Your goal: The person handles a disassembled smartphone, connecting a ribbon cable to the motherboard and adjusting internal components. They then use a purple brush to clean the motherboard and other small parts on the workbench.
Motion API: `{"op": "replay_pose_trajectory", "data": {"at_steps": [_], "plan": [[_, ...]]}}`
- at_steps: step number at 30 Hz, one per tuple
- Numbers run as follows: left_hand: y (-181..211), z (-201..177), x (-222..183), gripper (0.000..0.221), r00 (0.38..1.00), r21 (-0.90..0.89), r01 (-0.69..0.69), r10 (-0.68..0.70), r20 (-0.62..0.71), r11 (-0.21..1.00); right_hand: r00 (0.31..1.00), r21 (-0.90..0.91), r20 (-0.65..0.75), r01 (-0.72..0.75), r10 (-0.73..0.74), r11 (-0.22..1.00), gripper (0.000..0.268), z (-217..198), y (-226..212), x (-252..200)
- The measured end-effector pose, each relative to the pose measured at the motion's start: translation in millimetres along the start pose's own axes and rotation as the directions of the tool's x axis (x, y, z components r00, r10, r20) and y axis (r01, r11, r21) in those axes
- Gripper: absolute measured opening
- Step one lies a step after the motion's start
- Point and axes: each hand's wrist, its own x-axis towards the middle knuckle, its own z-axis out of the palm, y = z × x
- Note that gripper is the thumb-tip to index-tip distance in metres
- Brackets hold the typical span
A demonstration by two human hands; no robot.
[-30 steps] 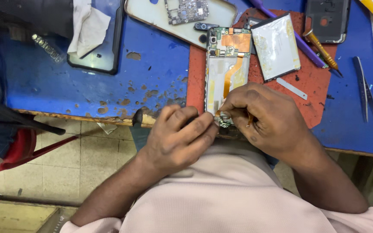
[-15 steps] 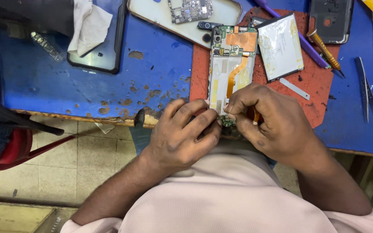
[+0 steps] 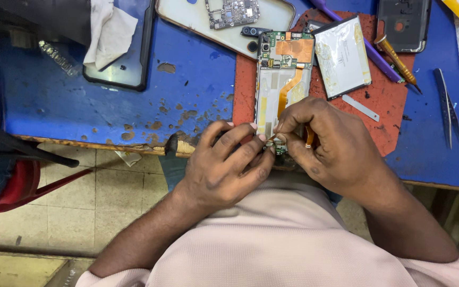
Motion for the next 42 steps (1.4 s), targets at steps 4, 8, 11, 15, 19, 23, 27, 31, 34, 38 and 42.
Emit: {"op": "replay_pose_trajectory", "data": {"at_steps": [4, 8, 11, 15, 19, 23, 27, 31, 34, 38, 42], "plan": [[1, 1, -2, 0.017, 1.0, -0.006, 0.003, -0.003, 0.012, 1.0, 1.0, -0.01, 0.015, -0.007, 0.007, 1.0, 0.027, 0, -3, 2], [0, 0, -1, 0.017, 1.0, -0.012, 0.015, -0.015, 0.023, 1.0, 0.999, -0.017, 0.043, 0.013, -0.012, 1.0, 0.028, -3, -4, 3], [0, 1, -1, 0.016, 1.0, -0.016, 0.019, -0.018, 0.026, 1.0, 0.998, 0.02, 0.057, 0.025, -0.026, 0.999, 0.028, -4, -5, 2], [0, 1, -2, 0.014, 1.0, -0.016, 0.012, -0.012, 0.02, 1.0, 0.991, 0.107, 0.067, -0.12, 0.113, 0.987, 0.025, -2, -5, 2], [0, 1, -2, 0.014, 1.0, -0.017, 0.015, -0.014, 0.01, 1.0, 0.988, 0.093, 0.054, -0.147, 0.142, 0.985, 0.026, 0, -4, 1], [1, 1, -3, 0.014, 1.0, -0.015, 0.024, -0.023, 0.018, 1.0, 0.999, -0.009, 0.018, -0.032, 0.032, 0.999, 0.028, 2, -3, 1], [2, 2, -4, 0.013, 1.0, -0.01, 0.027, -0.028, -0.007, 1.0, 1.0, 0.068, 0.011, -0.019, 0.018, 0.998, 0.036, 0, -2, 0], [3, 4, -6, 0.011, 0.999, 0.01, 0.028, -0.027, -0.045, 1.0, 0.999, -0.025, -0.03, -0.032, 0.031, 0.999, 0.042, -9, -7, 3], [3, 5, -7, 0.01, 0.997, 0.007, 0.029, -0.028, -0.07, 1.0, 0.972, -0.195, 0.002, 0.231, -0.235, 0.953, 0.028, -20, -14, 9], [6, 4, -10, 0.011, 0.996, -0.019, 0.074, -0.075, -0.052, 0.997, 0.909, -0.29, 0.204, 0.411, -0.364, 0.864, 0.028, -29, -22, 22], [9, 2, -13, 0.012, 0.99, -0.05, 0.134, -0.136, -0.047, 0.99, 0.866, -0.292, 0.364, 0.455, -0.342, 0.841, 0.029, -30, -27, 34]]}}
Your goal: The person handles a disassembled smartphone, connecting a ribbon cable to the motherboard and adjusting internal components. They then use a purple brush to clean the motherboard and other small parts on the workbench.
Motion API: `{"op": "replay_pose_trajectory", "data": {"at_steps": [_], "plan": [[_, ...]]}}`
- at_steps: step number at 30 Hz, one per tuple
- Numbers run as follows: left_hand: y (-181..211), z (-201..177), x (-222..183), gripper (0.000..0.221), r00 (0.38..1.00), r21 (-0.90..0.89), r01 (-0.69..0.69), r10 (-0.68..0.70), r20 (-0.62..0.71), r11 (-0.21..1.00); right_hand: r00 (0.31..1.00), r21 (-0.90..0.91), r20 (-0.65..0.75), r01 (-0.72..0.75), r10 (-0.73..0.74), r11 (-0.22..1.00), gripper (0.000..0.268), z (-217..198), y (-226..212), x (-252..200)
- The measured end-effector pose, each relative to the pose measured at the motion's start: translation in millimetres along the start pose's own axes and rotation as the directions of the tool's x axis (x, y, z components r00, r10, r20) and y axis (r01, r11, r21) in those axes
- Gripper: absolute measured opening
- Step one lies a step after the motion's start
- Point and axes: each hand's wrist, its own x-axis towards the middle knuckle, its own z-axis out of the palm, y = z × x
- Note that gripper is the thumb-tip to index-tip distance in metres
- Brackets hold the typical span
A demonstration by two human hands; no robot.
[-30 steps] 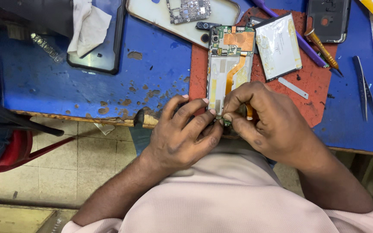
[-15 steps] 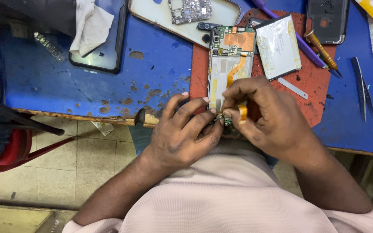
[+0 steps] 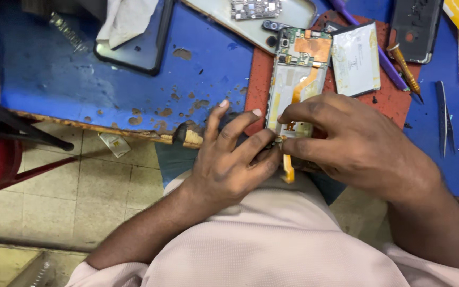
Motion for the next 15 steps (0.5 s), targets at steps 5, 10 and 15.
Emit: {"op": "replay_pose_trajectory", "data": {"at_steps": [5, 10, 15], "plan": [[-2, 3, -6, 0.011, 0.999, -0.047, -0.007, 0.005, -0.035, 0.999, 0.99, 0.183, 0.111, 0.067, -0.089, 0.981, 0.038, -4, 4, 4], [-4, 7, -11, 0.009, 0.998, -0.037, -0.022, 0.019, -0.061, 0.999, 0.987, 0.109, 0.155, 0.034, -0.051, 0.993, 0.028, -7, 8, 9], [-6, 6, -12, 0.007, 0.998, -0.02, -0.035, 0.034, -0.045, 0.999, 0.962, -0.053, 0.273, 0.027, -0.012, 0.998, 0.028, -9, 0, 23]]}}
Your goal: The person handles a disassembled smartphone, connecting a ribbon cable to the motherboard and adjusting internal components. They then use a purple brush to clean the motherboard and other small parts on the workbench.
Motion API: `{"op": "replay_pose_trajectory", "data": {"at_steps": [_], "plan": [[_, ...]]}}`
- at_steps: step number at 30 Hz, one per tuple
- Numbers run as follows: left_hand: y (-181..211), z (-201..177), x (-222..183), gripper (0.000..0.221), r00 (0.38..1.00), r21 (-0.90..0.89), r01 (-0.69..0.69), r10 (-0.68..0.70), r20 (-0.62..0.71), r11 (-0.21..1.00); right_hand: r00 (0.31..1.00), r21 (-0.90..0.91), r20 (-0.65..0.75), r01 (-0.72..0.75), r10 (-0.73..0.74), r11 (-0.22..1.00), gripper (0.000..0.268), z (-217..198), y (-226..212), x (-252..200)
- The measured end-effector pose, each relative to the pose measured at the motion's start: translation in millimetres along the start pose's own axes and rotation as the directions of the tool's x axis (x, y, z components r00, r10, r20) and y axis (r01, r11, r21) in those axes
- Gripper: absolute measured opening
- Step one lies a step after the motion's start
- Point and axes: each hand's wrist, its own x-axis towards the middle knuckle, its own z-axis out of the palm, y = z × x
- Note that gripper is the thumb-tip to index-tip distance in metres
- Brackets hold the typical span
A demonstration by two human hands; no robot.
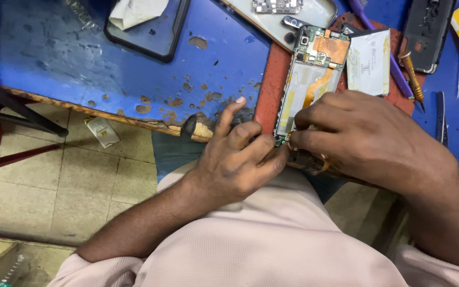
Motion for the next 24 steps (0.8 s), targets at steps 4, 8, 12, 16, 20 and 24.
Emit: {"op": "replay_pose_trajectory", "data": {"at_steps": [4, 8, 12, 16, 20, 24], "plan": [[-1, -3, 3, 0.004, 1.0, -0.013, -0.009, 0.01, 0.024, 1.0, 0.998, -0.045, 0.058, 0.006, -0.004, 0.999, 0.024, -5, -6, 12], [-2, -6, 5, 0.004, 0.999, -0.01, -0.036, 0.036, 0.018, 0.999, 0.992, -0.069, 0.122, -0.013, 0.022, 0.998, 0.025, -6, -8, 22], [-3, -7, 5, 0.004, 0.999, -0.012, -0.054, 0.054, 0.004, 0.998, 0.994, -0.041, 0.106, -0.02, 0.025, 0.999, 0.023, -4, -9, 26], [-4, -6, 4, 0.005, 0.998, -0.019, -0.061, 0.061, -0.001, 0.998, 0.993, -0.034, 0.118, -0.028, 0.032, 0.999, 0.024, -2, -10, 26], [-6, -7, 4, 0.004, 0.997, -0.026, -0.072, 0.073, 0.01, 0.997, 0.994, -0.008, 0.103, -0.033, 0.034, 0.999, 0.019, -1, -8, 25], [-5, -8, 4, 0.004, 0.997, -0.036, -0.07, 0.071, 0.011, 0.997, 0.996, -0.011, 0.084, -0.016, 0.017, 1.0, 0.019, 3, -7, 26]]}}
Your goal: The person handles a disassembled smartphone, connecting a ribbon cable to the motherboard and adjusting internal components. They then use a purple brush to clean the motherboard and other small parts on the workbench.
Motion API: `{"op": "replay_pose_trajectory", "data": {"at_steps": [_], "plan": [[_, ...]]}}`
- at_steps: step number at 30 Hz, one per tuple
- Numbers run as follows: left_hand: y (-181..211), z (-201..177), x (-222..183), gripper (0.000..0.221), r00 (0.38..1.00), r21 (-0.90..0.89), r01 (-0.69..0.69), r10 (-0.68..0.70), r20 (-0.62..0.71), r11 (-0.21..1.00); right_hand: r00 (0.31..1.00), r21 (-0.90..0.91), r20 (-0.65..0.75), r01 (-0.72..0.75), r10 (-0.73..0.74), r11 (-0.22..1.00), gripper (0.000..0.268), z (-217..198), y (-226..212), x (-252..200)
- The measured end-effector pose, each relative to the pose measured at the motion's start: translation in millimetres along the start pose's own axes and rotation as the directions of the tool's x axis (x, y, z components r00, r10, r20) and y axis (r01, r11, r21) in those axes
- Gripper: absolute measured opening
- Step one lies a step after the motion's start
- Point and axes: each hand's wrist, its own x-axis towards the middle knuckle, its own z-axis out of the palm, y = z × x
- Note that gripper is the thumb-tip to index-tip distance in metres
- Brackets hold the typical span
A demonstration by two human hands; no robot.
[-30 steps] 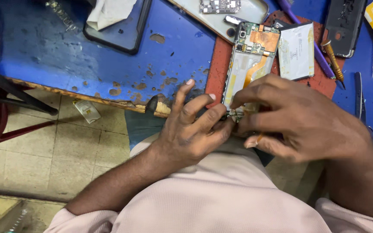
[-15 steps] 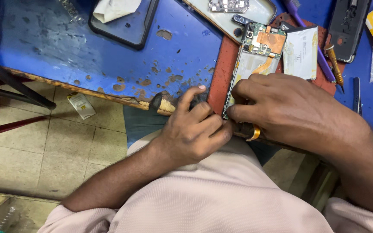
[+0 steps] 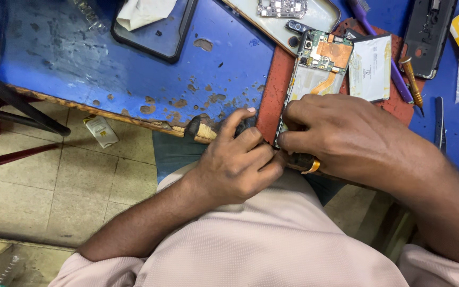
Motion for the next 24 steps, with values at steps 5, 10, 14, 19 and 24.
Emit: {"op": "replay_pose_trajectory", "data": {"at_steps": [5, 10, 14, 19, 24], "plan": [[-1, -1, 2, 0.004, 1.0, -0.002, -0.006, 0.006, 0.003, 1.0, 1.0, 0.011, -0.021, -0.004, 0.004, 1.0, 0.018, 7, -1, 2], [0, -2, 3, 0.007, 0.999, -0.003, 0.004, -0.004, 0.039, 1.0, 0.998, 0.008, -0.052, -0.026, 0.026, 1.0, 0.017, 12, -1, 0], [0, -2, 3, 0.003, 1.0, -0.006, 0.007, -0.007, 0.029, 1.0, 0.996, 0.021, -0.083, -0.011, 0.013, 1.0, 0.021, 13, 2, -4], [1, -1, 3, 0.004, 1.0, -0.032, 0.025, -0.025, 0.017, 0.999, 0.993, 0.059, -0.116, -0.009, 0.016, 0.998, 0.021, 16, 6, -10], [2, -2, 5, 0.004, 0.999, -0.024, 0.035, -0.034, 0.013, 0.999, 0.994, 0.059, -0.107, -0.028, 0.034, 0.998, 0.02, 14, 5, -8]]}}
